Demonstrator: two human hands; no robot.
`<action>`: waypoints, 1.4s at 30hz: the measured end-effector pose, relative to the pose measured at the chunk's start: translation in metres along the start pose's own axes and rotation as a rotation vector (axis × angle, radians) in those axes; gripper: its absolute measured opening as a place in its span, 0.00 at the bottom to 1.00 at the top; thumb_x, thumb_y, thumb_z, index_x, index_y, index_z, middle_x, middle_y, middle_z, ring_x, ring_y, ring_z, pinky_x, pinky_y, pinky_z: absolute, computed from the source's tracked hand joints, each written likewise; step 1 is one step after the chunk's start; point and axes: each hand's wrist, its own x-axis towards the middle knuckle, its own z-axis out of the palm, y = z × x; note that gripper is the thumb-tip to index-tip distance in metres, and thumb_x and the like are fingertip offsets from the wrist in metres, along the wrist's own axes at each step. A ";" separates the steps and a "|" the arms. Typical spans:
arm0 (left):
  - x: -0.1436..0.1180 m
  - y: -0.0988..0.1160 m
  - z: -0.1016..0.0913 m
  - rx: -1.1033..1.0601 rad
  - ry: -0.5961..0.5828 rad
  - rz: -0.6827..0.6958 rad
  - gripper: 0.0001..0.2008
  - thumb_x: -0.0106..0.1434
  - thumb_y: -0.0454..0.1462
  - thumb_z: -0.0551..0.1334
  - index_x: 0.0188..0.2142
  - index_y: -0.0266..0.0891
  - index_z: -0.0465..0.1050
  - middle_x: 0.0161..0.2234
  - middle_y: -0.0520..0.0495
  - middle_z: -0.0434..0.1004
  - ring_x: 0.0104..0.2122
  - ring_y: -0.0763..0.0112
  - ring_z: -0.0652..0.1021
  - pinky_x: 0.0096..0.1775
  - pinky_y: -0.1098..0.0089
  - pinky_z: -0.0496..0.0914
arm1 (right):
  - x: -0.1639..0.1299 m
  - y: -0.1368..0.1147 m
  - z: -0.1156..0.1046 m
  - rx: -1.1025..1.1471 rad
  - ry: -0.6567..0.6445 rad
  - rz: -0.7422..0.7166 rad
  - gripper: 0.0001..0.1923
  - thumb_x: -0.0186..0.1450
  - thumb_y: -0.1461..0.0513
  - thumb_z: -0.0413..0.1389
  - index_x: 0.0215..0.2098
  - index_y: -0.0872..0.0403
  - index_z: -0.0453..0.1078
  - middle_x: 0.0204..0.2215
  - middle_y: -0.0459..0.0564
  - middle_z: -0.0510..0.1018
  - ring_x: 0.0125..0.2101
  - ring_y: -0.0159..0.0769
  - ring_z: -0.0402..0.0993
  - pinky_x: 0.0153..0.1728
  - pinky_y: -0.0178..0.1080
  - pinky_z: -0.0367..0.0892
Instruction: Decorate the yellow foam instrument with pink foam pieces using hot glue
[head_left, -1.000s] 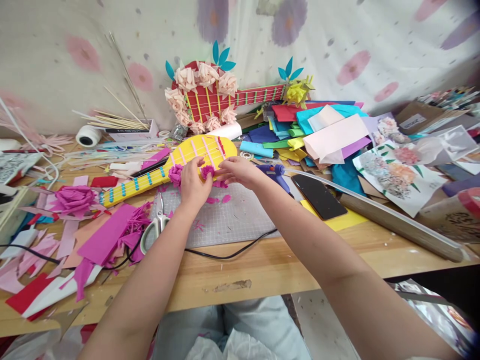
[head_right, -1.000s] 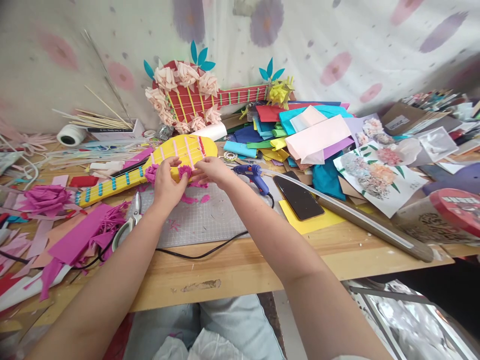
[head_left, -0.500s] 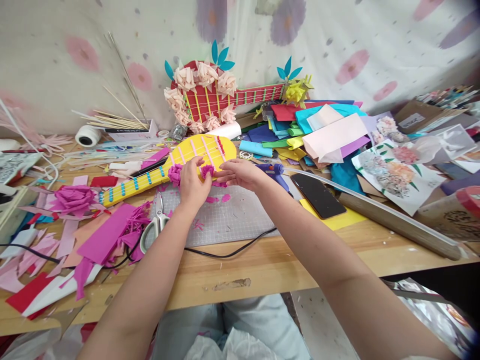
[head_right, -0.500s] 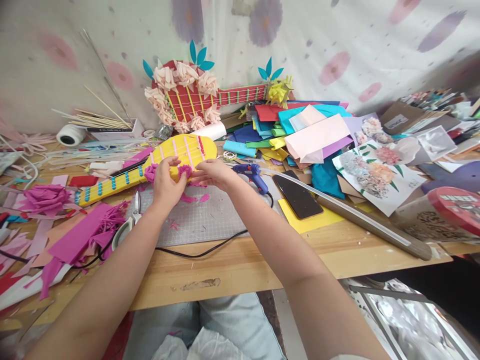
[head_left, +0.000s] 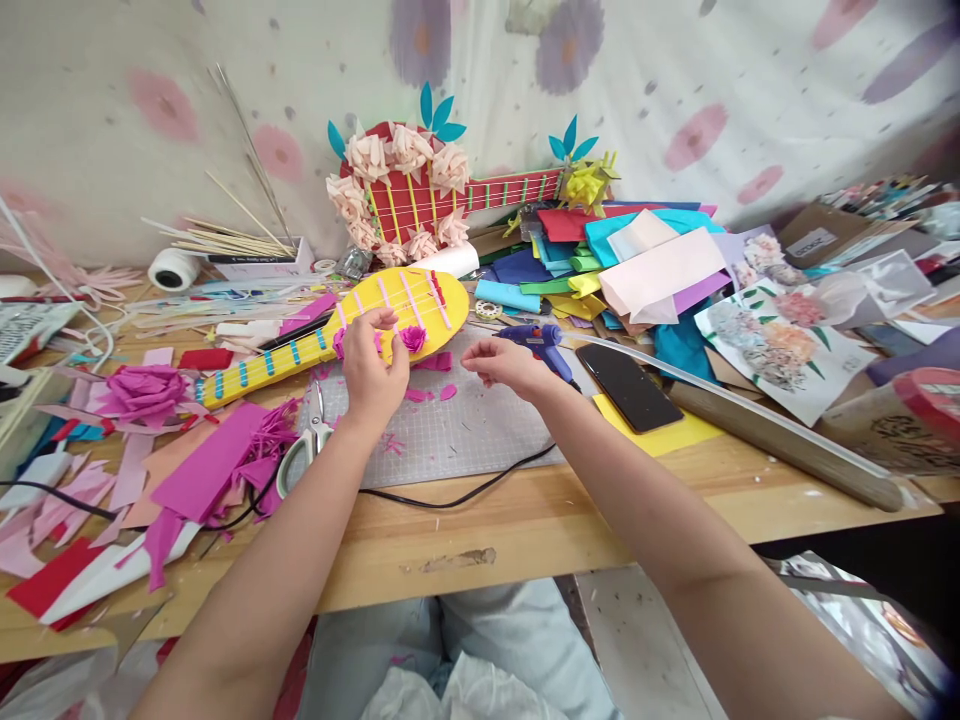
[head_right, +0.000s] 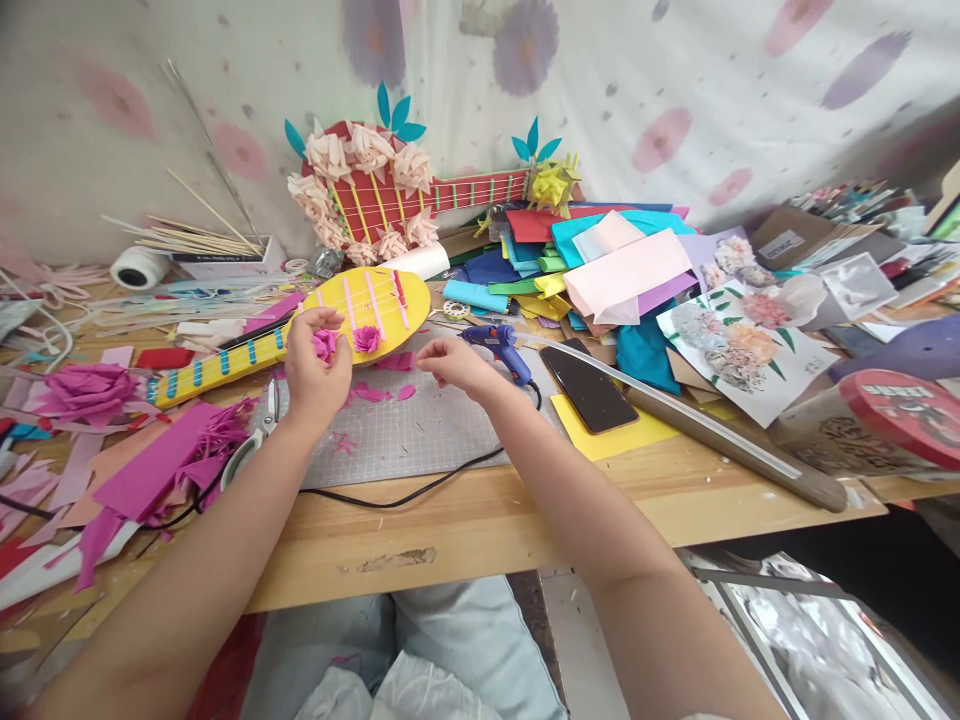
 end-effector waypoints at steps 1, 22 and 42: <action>-0.002 0.001 -0.002 -0.002 -0.015 -0.003 0.13 0.58 0.32 0.55 0.44 0.39 0.62 0.40 0.44 0.73 0.41 0.68 0.74 0.48 0.64 0.67 | -0.001 0.008 -0.001 -0.081 0.004 -0.032 0.03 0.56 0.66 0.57 0.25 0.56 0.68 0.20 0.42 0.68 0.18 0.24 0.60 0.19 0.30 0.58; -0.034 0.005 -0.019 0.363 -0.747 0.018 0.17 0.58 0.34 0.59 0.48 0.43 0.68 0.48 0.46 0.74 0.43 0.61 0.76 0.37 0.65 0.68 | -0.012 0.036 0.006 -0.742 0.225 -0.177 0.13 0.63 0.52 0.51 0.33 0.51 0.71 0.21 0.44 0.71 0.24 0.32 0.64 0.26 0.34 0.51; -0.034 -0.009 -0.015 0.272 -0.720 -0.165 0.05 0.58 0.35 0.61 0.35 0.43 0.73 0.39 0.49 0.75 0.34 0.69 0.76 0.33 0.69 0.65 | -0.010 0.043 0.008 -0.774 0.221 -0.215 0.14 0.62 0.51 0.51 0.32 0.51 0.72 0.22 0.44 0.72 0.24 0.31 0.64 0.25 0.34 0.50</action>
